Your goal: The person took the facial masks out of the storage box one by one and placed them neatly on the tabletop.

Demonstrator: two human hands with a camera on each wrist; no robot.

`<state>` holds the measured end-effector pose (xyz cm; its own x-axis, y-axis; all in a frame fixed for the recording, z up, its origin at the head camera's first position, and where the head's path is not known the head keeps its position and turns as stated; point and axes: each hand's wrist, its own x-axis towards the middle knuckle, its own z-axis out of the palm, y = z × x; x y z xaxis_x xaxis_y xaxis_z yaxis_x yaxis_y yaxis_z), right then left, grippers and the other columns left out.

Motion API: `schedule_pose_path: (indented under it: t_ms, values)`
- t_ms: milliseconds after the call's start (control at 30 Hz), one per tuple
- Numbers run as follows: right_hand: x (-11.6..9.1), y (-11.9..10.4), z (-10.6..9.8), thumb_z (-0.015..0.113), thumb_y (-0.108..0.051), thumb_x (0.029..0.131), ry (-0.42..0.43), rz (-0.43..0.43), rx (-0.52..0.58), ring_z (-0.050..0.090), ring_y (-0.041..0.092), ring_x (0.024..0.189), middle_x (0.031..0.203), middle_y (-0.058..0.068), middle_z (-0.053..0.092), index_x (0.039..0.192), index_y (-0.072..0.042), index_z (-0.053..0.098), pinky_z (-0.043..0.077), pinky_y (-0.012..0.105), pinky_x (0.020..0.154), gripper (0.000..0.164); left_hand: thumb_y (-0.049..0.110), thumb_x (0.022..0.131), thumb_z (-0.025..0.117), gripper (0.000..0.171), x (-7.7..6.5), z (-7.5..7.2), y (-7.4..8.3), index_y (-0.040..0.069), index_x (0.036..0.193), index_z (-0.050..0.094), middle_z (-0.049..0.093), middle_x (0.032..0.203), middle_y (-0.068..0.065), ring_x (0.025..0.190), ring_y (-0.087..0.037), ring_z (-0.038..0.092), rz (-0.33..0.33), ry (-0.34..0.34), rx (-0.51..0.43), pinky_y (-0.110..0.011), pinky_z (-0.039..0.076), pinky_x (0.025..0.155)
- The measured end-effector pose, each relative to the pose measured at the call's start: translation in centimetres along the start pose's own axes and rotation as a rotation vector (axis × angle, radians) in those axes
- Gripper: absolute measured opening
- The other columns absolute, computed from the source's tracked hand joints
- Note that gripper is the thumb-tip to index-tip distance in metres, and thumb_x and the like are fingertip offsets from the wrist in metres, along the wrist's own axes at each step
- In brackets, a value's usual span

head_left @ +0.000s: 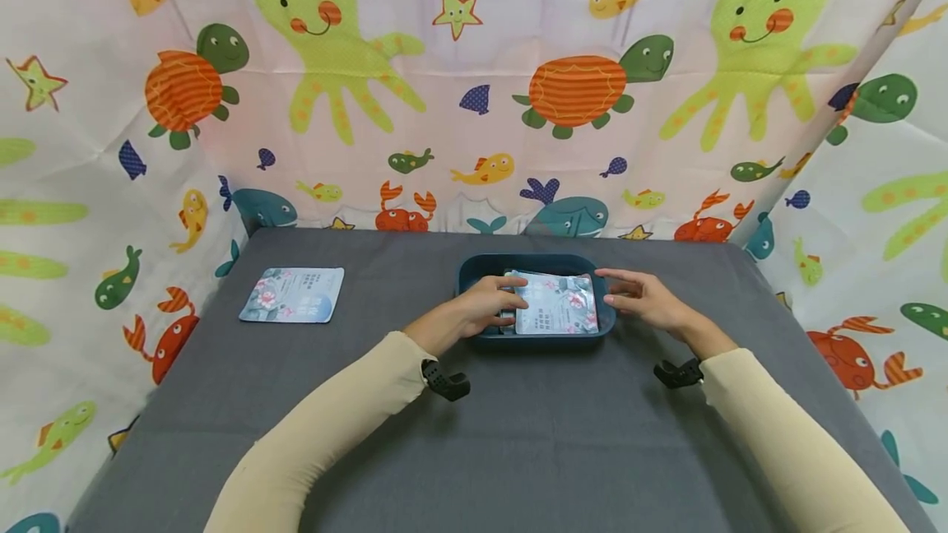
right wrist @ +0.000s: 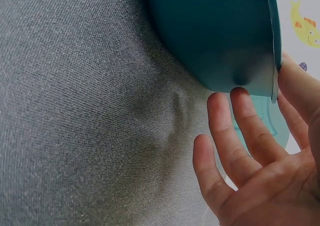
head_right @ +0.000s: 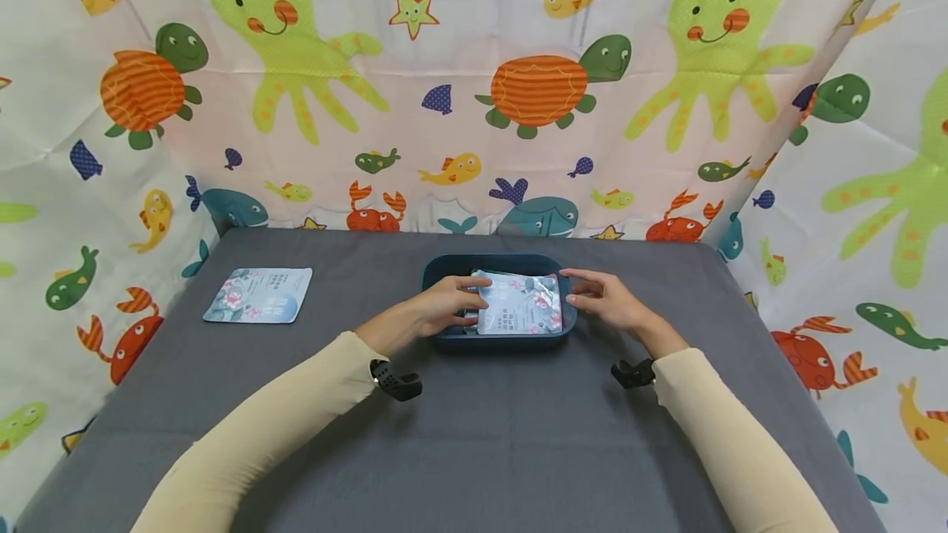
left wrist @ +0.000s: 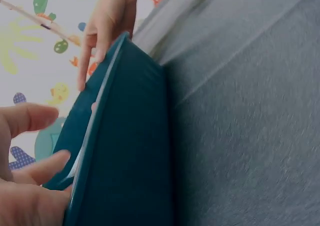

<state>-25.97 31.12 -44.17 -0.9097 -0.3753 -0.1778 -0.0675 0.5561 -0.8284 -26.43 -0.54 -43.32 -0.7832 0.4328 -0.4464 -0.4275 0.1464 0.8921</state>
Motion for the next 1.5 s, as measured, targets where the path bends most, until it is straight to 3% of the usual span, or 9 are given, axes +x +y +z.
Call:
schedule_pose_path:
  t_ms: [167, 333, 500, 800, 1100, 1233, 1500]
  values:
    - [0.3, -0.3, 0.0, 0.060, -0.028, 0.103, 0.005, -0.007, -0.013, 0.044, 0.048, 0.138, 0.156, 0.029, 0.040, 0.156, -0.011, 0.039, 0.049, 0.057, 0.105, 0.059, 0.002, 0.095, 0.065, 0.062, 0.4, -0.3, 0.1, 0.017, 0.152, 0.046, 0.046, 0.148, -0.015, 0.115, -0.023, 0.057, 0.013, -0.028, 0.074, -0.044, 0.048, 0.103]
    - [0.4, -0.3, 0.2, 0.059, -0.027, 0.103, -0.001, 0.000, -0.025, 0.045, 0.048, 0.137, 0.154, 0.031, 0.041, 0.156, -0.010, 0.039, 0.051, 0.056, 0.104, 0.059, -0.007, 0.093, 0.064, 0.065, 0.6, -0.2, -0.3, 0.014, 0.151, 0.046, 0.057, 0.134, -0.018, 0.100, -0.020, 0.064, 0.054, -0.060, 0.100, -0.034, 0.057, 0.086]
    - [0.3, -0.3, 0.7, 0.060, -0.027, 0.103, 0.003, 0.001, -0.015, 0.046, 0.047, 0.135, 0.153, 0.031, 0.042, 0.155, -0.009, 0.039, 0.053, 0.053, 0.101, 0.059, -0.013, 0.090, 0.061, 0.057, 0.6, 0.0, -0.9, 0.009, 0.142, 0.056, 0.066, 0.125, -0.019, 0.090, -0.017, 0.068, 0.121, -0.024, 0.130, -0.025, 0.057, 0.072]
    - [-0.3, 0.6, 1.9, 0.061, -0.028, 0.102, 0.014, 0.024, 0.027, 0.051, 0.044, 0.132, 0.151, 0.031, 0.046, 0.156, -0.011, 0.038, 0.055, 0.049, 0.099, 0.061, -0.014, 0.091, 0.055, 0.057, -1.6, -1.2, -1.7, 0.013, 0.141, 0.058, 0.063, 0.132, -0.018, 0.094, -0.019, 0.068, 0.198, 0.000, 0.127, -0.028, 0.058, 0.073]
    - [-0.4, -0.1, 0.9, 0.059, -0.028, 0.103, 0.014, 0.021, 0.019, 0.051, 0.044, 0.131, 0.150, 0.032, 0.046, 0.157, -0.011, 0.036, 0.054, 0.053, 0.101, 0.061, -0.012, 0.090, 0.051, 0.057, -4.4, -5.3, 0.3, 0.011, 0.142, 0.058, 0.054, 0.143, -0.015, 0.105, -0.020, 0.062, 0.285, 0.048, 0.144, -0.023, 0.055, 0.081]
    - [-0.5, 0.2, 0.9, 0.060, -0.029, 0.103, -0.003, 0.027, 0.009, 0.052, 0.043, 0.130, 0.149, 0.032, 0.047, 0.157, -0.010, 0.036, 0.054, 0.052, 0.100, 0.062, -0.012, 0.089, 0.049, 0.058, -6.0, -7.9, 0.4, 0.010, 0.142, 0.056, 0.049, 0.145, -0.015, 0.102, -0.021, 0.061, 0.303, 0.074, 0.150, -0.022, 0.053, 0.079]
    - [-0.2, 0.2, 0.7, 0.060, -0.027, 0.103, 0.007, 0.003, 0.018, 0.053, 0.043, 0.129, 0.149, 0.031, 0.047, 0.157, -0.010, 0.037, 0.057, 0.047, 0.097, 0.061, -0.008, 0.090, 0.047, 0.057, -8.8, -13.8, -0.2, 0.009, 0.144, 0.053, 0.040, 0.152, -0.014, 0.105, -0.022, 0.061, 0.317, 0.196, 0.087, -0.021, 0.056, 0.078]
